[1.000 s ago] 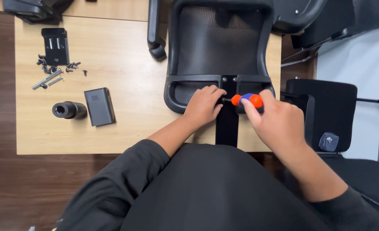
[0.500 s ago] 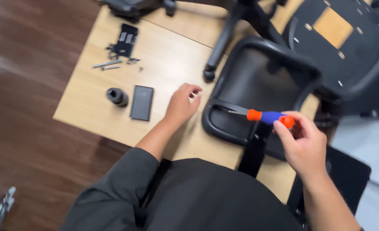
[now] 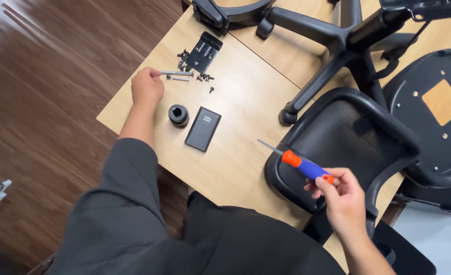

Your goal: The person assembles an office chair on a table. They position the mesh backrest, align a mounting bracket against it, and use a screwdriver to drive screws into the bracket, picking screws from the table and tightening them one by one before setting the screwdriver down.

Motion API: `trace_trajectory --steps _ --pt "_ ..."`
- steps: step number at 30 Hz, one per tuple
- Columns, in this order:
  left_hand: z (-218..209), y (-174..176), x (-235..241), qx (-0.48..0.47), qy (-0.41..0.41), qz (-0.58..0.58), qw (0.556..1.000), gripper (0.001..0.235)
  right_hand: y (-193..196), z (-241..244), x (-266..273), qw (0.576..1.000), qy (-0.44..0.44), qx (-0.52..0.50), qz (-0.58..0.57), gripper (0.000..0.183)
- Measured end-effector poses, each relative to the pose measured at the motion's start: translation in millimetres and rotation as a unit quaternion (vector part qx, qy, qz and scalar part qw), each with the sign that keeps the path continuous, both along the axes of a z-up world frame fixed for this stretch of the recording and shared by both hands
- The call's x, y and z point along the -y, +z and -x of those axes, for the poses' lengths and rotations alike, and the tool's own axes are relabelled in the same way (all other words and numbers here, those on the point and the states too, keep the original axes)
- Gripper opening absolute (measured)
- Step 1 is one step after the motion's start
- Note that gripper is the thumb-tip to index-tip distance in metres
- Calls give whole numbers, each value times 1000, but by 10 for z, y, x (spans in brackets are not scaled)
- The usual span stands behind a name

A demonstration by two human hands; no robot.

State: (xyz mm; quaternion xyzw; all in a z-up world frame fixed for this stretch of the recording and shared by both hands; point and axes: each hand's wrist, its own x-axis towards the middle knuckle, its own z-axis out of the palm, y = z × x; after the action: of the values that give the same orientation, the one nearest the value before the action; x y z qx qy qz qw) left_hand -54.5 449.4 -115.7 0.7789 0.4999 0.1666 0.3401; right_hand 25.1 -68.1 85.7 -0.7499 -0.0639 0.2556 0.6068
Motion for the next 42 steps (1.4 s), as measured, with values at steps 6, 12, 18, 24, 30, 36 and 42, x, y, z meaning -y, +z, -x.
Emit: trace_trajectory --steps 6,12,18,24,30,36,42 --pt "-280 -161 -75 -3 -42 9 999 18 -103 66 62 999 -18 -34 35 15" --pt "-640 -161 -80 -24 -81 -37 996 28 -147 110 133 997 -51 -47 46 15" --pt "-864 -316 -116 -148 -62 -41 986 22 -152 128 188 995 -58 -49 66 17" --pt "-849 -385 -164 -120 -64 -108 985 6 -168 125 292 995 -61 -49 64 17" --pt "-706 557 219 292 -107 363 878 10 -46 149 404 993 -105 -38 41 16" --pt "-581 1423 1349 414 -165 580 682 11 60 228 637 987 -152 -39 -37 17" --pt "-534 1941 2208 458 -276 619 575 22 142 350 907 978 -196 -20 -61 16"
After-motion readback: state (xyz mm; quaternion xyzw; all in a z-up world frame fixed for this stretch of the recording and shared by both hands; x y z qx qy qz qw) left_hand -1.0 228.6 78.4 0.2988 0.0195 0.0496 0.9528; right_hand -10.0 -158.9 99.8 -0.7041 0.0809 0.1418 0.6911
